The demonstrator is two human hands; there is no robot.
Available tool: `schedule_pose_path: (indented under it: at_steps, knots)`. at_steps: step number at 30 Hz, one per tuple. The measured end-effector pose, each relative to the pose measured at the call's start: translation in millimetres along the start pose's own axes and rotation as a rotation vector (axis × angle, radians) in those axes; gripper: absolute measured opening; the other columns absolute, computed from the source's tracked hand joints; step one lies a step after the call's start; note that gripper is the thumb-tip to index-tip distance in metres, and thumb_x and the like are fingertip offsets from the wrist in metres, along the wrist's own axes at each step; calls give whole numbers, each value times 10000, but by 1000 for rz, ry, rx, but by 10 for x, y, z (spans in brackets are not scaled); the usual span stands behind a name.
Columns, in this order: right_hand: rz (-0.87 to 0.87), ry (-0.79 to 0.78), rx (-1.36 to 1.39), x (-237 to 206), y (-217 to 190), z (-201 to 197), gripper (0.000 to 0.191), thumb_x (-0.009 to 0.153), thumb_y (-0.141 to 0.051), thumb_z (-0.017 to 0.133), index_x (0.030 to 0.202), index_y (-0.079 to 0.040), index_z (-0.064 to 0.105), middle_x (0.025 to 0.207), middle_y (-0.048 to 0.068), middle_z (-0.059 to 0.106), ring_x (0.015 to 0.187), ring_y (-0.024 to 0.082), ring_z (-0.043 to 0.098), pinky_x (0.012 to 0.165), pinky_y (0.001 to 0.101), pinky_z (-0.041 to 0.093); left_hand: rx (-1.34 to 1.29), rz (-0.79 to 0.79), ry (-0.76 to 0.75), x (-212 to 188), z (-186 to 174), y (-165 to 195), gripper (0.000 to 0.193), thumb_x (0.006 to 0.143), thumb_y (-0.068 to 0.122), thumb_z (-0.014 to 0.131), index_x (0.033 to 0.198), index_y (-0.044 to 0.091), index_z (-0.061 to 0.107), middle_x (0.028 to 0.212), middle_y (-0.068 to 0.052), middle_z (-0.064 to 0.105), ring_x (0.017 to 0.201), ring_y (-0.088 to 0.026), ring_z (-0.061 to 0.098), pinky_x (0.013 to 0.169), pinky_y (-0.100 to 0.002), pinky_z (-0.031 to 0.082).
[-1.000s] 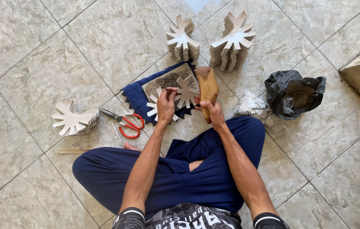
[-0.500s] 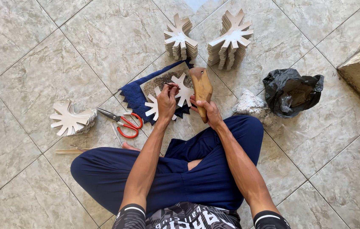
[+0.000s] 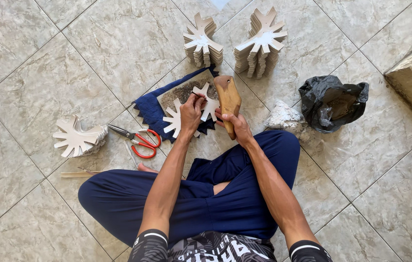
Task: The person sits cross-legged on a tiled floor finishing stacks of pre-cut decorative shoe components. They hold each cutout piece, rub its edges against an abrasive pad on a blue mat using a small handheld tool, and place the finished piece onto growing stacks beside them, working through the pieces one at a time.
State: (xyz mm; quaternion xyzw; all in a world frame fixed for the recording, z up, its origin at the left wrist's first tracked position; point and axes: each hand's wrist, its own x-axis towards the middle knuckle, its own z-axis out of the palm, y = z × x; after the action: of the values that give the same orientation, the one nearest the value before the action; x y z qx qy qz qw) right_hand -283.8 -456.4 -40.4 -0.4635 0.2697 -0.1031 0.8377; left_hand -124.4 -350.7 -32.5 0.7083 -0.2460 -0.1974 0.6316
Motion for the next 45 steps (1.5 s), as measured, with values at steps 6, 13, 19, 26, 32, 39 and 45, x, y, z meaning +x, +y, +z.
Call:
schedule_pose_path:
  at_steps: [6,13,19,26,32,39,45]
  knots:
    - [-5,-6,-20,-5,-15,12,758,890,-317,634,1457,131,406,1455,237,529,1384,332,530,1121,426,472,73,27,-20,17,-9,-5,121,1019,61,609,1065,-21,685,939,-114,784,881,-166,783,754,-281,633]
    - [-5,-2,-38,7,25,-26,773,890,-333,637,1457,136,402,1457,242,524,1389,339,524,1126,429,470,85,71,-26,19,-2,-9,113,1019,59,611,1063,-17,682,929,-114,782,874,-164,782,738,-279,633]
    - [-35,75,-165,-30,-10,28,697,886,-329,680,1377,132,500,1309,212,636,1220,307,641,1013,393,541,351,260,-55,-6,-6,47,63,979,21,637,1026,-10,665,934,-203,745,854,-347,751,726,-420,568]
    - [-503,301,-712,-436,-714,372,570,822,-318,811,1203,47,596,1001,129,722,873,221,712,807,347,589,409,334,-129,7,-1,46,92,996,49,603,1070,9,638,1015,-200,722,931,-386,717,777,-449,573]
    - [-892,324,-946,-580,-829,545,686,821,-270,839,1353,23,520,1145,229,694,1033,370,712,905,424,578,442,386,-159,-10,-6,5,135,989,44,577,1101,10,642,1090,-197,716,953,-398,700,802,-455,573]
    - [-411,439,-1073,-373,-326,137,837,748,-321,861,1434,-22,487,1186,254,707,1078,413,699,900,449,548,235,93,-33,56,-22,57,190,1031,159,514,1088,30,641,980,-183,756,903,-339,760,757,-376,607]
    - [-213,551,-838,-245,-154,-56,662,755,-361,806,1300,-46,601,1058,191,751,968,318,739,869,403,560,265,-36,232,-161,-565,6,267,1070,228,510,977,-7,594,827,-199,678,785,-406,680,696,-445,530]
